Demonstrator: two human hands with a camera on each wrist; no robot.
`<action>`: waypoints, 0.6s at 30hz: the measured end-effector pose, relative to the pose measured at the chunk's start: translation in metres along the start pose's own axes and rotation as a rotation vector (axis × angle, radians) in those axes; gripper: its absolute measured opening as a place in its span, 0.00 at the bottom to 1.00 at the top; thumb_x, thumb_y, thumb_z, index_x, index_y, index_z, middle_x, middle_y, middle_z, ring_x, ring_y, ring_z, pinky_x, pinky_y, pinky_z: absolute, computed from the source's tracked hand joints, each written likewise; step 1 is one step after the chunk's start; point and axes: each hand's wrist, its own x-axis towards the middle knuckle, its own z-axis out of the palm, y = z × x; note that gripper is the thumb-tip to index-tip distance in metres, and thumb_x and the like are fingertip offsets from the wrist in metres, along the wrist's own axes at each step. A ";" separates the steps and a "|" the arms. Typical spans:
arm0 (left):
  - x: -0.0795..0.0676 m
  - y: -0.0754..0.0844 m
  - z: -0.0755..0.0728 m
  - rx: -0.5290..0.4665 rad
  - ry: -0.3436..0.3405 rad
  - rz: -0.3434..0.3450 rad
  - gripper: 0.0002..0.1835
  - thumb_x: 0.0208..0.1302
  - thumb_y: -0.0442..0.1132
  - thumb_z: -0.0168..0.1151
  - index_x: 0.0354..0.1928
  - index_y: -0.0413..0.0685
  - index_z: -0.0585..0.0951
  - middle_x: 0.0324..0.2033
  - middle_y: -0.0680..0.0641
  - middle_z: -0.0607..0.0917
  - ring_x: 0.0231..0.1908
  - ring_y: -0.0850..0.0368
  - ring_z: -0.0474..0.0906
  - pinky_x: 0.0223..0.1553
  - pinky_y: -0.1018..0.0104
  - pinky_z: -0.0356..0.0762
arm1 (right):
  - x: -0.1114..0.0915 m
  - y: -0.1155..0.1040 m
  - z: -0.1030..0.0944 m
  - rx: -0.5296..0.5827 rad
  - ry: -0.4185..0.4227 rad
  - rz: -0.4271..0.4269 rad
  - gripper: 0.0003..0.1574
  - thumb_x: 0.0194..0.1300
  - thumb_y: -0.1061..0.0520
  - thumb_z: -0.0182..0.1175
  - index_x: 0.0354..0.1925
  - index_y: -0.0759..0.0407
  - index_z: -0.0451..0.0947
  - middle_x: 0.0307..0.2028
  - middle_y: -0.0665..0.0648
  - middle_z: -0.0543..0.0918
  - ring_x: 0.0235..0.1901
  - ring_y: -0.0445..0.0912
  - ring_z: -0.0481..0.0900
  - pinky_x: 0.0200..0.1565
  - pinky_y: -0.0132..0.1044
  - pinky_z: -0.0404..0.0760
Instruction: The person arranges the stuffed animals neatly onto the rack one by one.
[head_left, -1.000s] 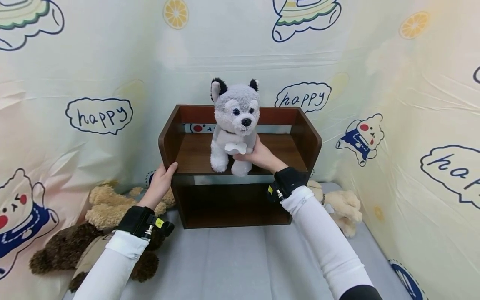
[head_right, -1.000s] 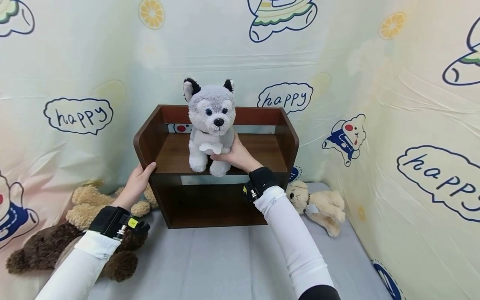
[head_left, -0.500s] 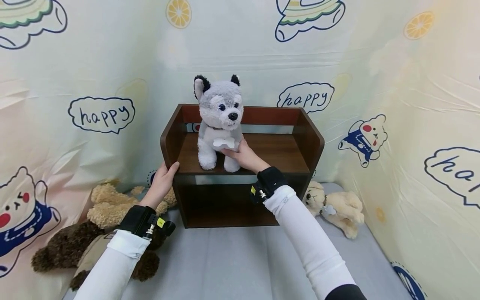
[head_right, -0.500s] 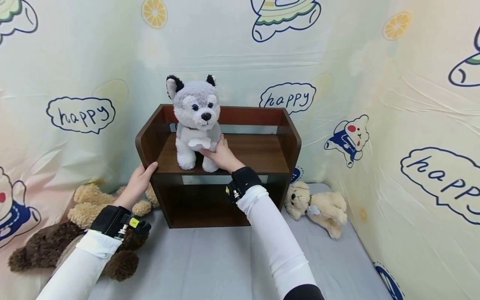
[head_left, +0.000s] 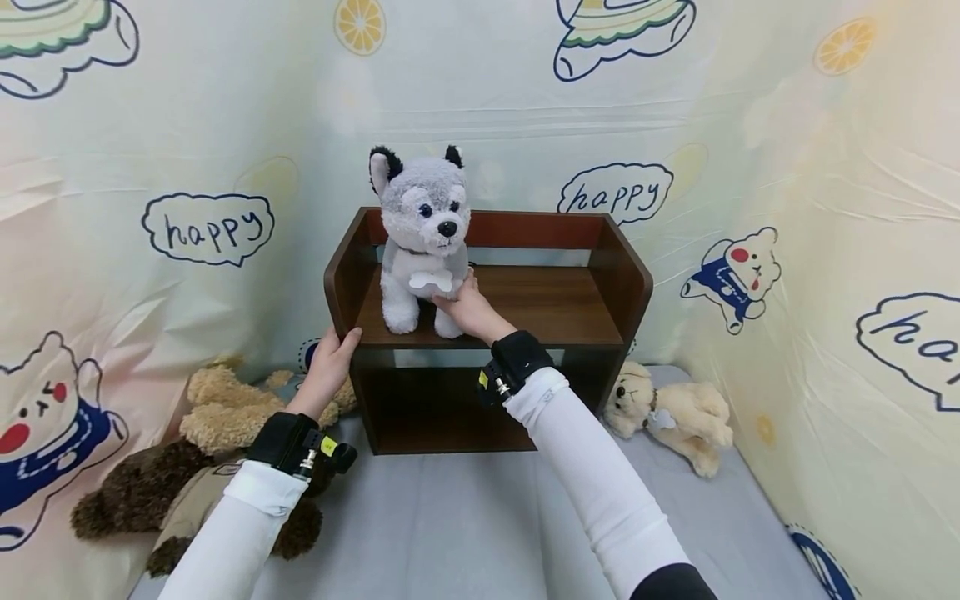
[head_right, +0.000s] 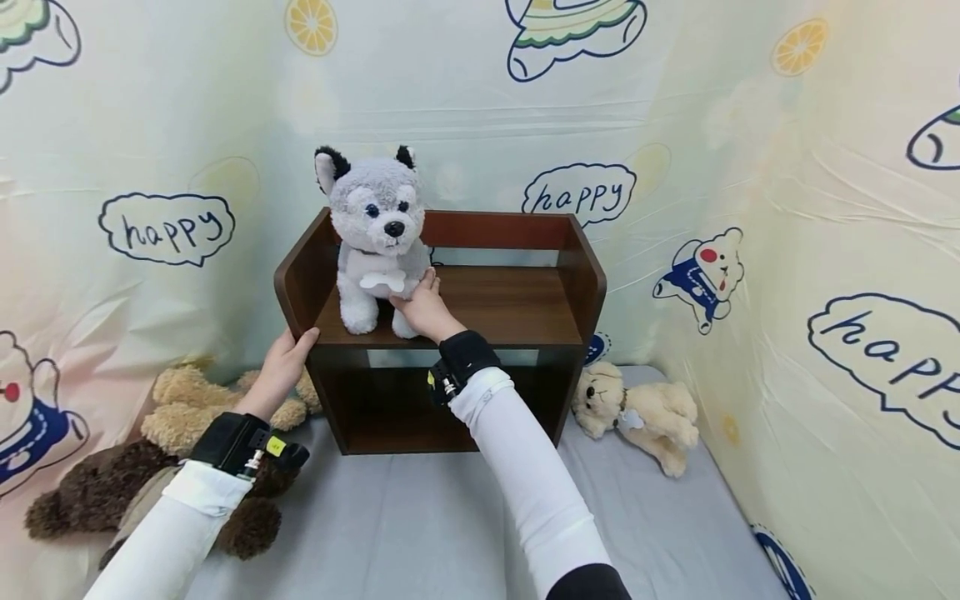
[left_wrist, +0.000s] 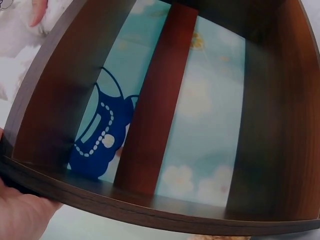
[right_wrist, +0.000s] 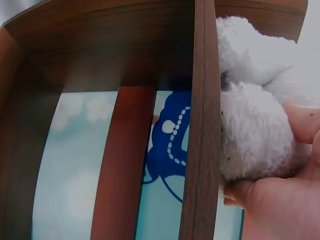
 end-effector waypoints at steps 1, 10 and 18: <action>0.000 0.000 0.000 0.001 0.005 -0.002 0.31 0.72 0.48 0.35 0.70 0.39 0.45 0.67 0.34 0.52 0.66 0.38 0.48 0.62 0.42 0.48 | 0.015 0.015 0.009 -0.009 0.011 -0.008 0.66 0.50 0.24 0.51 0.68 0.45 0.21 0.65 0.43 0.16 0.66 0.45 0.23 0.64 0.45 0.53; -0.003 0.001 0.003 -0.011 0.042 -0.031 0.31 0.72 0.48 0.35 0.69 0.36 0.47 0.65 0.32 0.56 0.65 0.39 0.52 0.62 0.45 0.50 | -0.062 -0.082 -0.017 0.004 0.030 -0.025 0.63 0.58 0.30 0.50 0.69 0.55 0.22 0.70 0.55 0.31 0.67 0.50 0.47 0.62 0.40 0.59; -0.002 -0.001 0.004 -0.016 0.048 -0.053 0.31 0.72 0.49 0.35 0.68 0.36 0.47 0.65 0.33 0.56 0.65 0.40 0.52 0.62 0.45 0.50 | -0.059 -0.077 -0.011 0.016 0.073 -0.102 0.60 0.56 0.26 0.47 0.69 0.44 0.23 0.70 0.48 0.36 0.66 0.43 0.51 0.61 0.36 0.59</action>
